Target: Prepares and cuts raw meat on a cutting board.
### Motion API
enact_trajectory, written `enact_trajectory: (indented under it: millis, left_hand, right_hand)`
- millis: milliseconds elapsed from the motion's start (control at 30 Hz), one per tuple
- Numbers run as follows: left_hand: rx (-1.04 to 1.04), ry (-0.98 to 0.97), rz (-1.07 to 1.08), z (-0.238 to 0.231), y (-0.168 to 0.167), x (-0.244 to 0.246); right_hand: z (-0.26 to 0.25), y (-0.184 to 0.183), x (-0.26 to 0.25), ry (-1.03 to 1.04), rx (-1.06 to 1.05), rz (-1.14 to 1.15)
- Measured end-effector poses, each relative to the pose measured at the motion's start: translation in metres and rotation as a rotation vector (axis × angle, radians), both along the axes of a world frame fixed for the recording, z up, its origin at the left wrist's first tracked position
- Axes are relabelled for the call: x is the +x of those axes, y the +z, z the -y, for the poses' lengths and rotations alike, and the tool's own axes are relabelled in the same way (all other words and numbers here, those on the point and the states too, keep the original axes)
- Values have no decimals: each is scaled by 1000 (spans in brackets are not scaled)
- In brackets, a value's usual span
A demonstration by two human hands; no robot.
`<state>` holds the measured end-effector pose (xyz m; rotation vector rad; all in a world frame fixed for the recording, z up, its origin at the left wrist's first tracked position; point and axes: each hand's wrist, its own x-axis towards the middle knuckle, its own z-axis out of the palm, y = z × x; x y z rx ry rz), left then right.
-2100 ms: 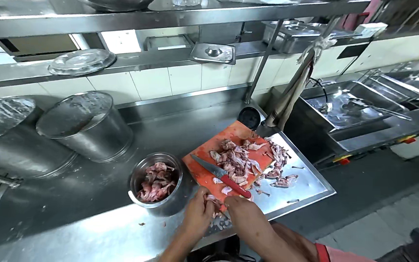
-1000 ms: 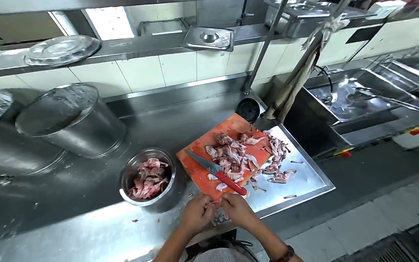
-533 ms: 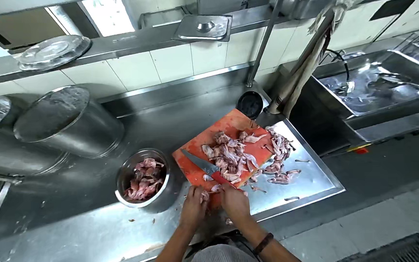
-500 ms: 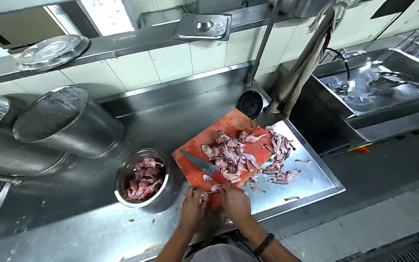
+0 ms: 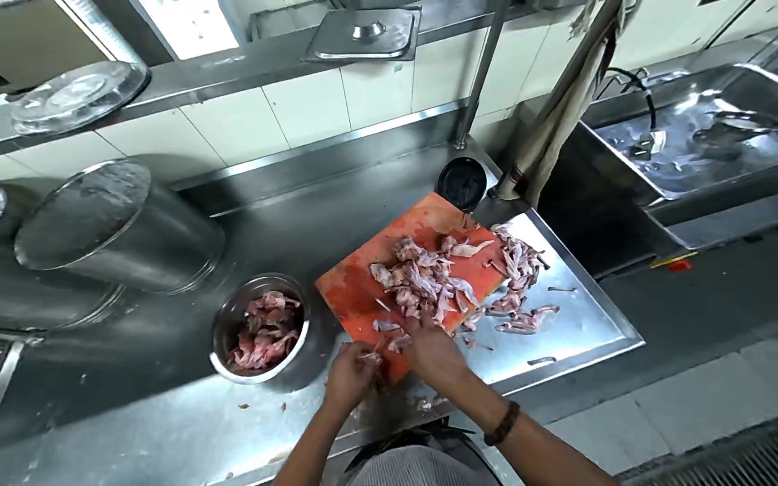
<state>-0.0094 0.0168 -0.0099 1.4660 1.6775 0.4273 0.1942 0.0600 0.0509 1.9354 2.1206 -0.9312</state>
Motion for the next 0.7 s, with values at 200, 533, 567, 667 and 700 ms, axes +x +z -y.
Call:
enact_trajectory:
  millis: [200,533,567,667,700]
  left_hand:
    - [-199,525,513,-17,35,-10]
    - [33,198,-113,-44,32,2]
    - [90,178,-153,-44,34,3]
    - [228,6,-183,-49,44,11]
    - [236,-82,-192,-57,46,17]
  right_hand:
    - [45,-3,50,-269,50,-302]
    - [100,-37,83,-575,-69,-643]
    - [102,-37,85,-590,-69,-644]
    - [114,-43,90,-579,30,-608]
    - [116,-44,91,-574,73,-605]
